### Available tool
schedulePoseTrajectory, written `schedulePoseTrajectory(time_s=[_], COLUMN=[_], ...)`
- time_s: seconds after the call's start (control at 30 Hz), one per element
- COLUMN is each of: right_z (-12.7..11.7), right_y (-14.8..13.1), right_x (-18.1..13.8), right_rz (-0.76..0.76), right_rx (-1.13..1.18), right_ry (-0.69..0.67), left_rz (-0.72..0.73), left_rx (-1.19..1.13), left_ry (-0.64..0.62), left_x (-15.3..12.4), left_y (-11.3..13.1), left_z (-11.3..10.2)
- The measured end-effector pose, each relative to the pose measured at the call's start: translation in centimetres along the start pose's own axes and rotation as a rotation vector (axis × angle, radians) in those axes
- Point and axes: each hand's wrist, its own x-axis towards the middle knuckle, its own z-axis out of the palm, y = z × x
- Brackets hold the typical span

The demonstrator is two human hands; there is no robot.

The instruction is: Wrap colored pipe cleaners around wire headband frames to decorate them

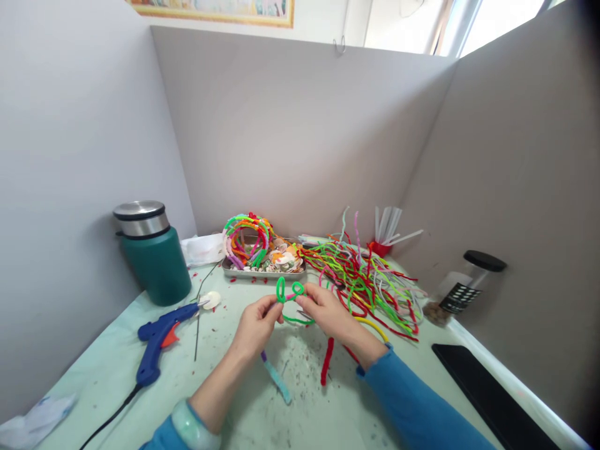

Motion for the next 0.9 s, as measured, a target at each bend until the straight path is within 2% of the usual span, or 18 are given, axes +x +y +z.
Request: schedulePoseTrajectory(time_s=[0.27,0.43,0.57,0.67,0.9], right_z=[0.16,0.34,0.50,0.55,0.56], right_y=[0.23,0.12,-0.21,-0.46,-0.38], right_x=[-0.08,-0.15,-0.20,-0.28,-0.23], right_rz=[0.006,0.000,-0.005,0.004,-0.010], right_rx=[0.099,0.091,0.059,0.039,0.084], right_ry=[-0.033,-0.017,-0.004,-0.002,-0.024], left_rz=[-0.012,0.018,0.113,0.171,0.041], left_rx=[0.061,0.229,0.355,0.387,0.250], left_ry=[0.013,0.064,0.131,0.129,0.030], left_x=[-0.22,-0.58,-0.88,-0.82,-0.25], left_y=[0.20,0.58,0.87,0.85,0.32], left_z=[0.03,0.23,0.38,0.34,0.00])
